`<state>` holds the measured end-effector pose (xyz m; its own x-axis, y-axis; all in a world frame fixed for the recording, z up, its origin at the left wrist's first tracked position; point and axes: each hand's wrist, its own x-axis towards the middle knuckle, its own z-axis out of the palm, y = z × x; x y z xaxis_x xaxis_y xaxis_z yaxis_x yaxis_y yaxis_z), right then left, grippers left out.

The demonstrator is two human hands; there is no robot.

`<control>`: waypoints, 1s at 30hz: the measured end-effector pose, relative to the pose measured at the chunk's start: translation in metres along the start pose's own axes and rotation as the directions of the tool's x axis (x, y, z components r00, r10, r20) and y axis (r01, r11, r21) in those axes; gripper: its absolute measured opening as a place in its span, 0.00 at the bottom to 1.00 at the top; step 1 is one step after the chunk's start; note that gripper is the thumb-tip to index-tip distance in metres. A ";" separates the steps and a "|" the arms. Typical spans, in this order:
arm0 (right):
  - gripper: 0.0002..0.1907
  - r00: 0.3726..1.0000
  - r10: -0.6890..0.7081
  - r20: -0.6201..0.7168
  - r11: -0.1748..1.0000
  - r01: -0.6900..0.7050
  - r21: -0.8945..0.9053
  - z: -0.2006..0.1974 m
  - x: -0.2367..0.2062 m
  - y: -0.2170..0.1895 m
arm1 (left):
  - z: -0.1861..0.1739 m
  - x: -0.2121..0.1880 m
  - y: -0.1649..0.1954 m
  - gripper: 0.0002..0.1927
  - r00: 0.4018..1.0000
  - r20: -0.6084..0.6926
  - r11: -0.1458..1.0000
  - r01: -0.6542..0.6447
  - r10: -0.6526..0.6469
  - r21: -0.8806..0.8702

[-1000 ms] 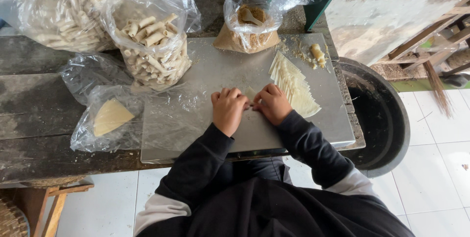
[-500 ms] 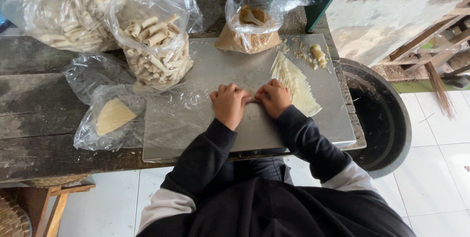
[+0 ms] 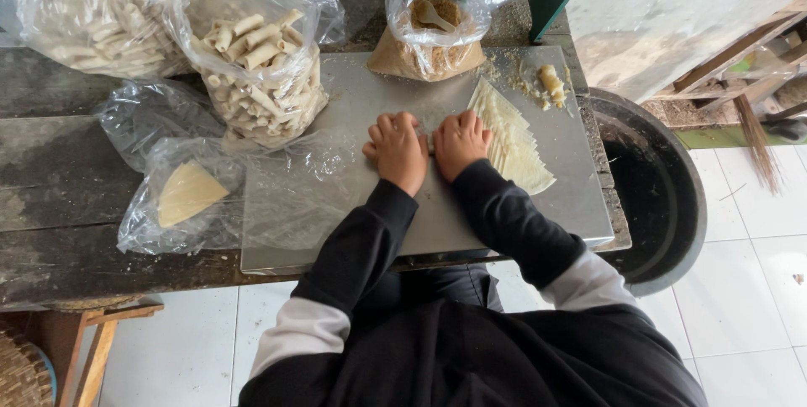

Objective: The person repeatedly scoops a brown filling onto triangular wrappers, folds them into rolls, and places the finished rolls into a plastic bag. The process is continuous and repetitive throughout the clip.

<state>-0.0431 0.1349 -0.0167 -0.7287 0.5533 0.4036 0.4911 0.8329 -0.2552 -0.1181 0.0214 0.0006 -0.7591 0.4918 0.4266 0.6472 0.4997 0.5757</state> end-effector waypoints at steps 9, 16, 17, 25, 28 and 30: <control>0.11 0.994 0.100 -0.041 0.994 -0.098 0.050 -0.003 0.054 0.012 | 0.006 0.041 -0.009 0.07 0.997 -0.007 0.997 -0.078 0.078 -0.001; 0.06 0.980 0.074 -0.187 0.964 -0.022 0.266 -0.081 0.004 0.045 | -0.034 0.026 -0.008 0.10 0.954 0.164 0.966 -0.238 0.252 -0.097; 0.05 0.979 0.063 -0.196 0.958 -0.005 0.285 -0.090 -0.005 0.047 | -0.036 0.026 -0.004 0.09 0.960 0.123 0.967 -0.244 0.251 -0.073; 0.04 0.973 0.110 -0.205 0.978 -0.069 0.199 -0.134 -0.064 0.086 | -0.120 0.082 -0.040 0.08 0.816 -0.478 0.899 -0.110 0.325 0.423; 0.04 0.982 0.117 -0.149 0.983 -0.094 0.158 -0.130 -0.075 0.097 | -0.165 0.134 -0.081 0.10 0.807 -0.532 0.875 0.039 0.257 0.482; 0.04 0.991 0.107 -0.081 0.983 -0.093 0.160 -0.131 -0.082 0.101 | -0.177 0.145 -0.097 0.09 0.841 -0.500 0.870 0.077 0.205 0.487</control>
<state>0.1289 0.1727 0.0400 -0.6305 0.6366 0.4441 0.4739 0.7688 -0.4293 -0.3032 -0.0815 0.1300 -0.5407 0.1597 0.8259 0.5390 0.8196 0.1944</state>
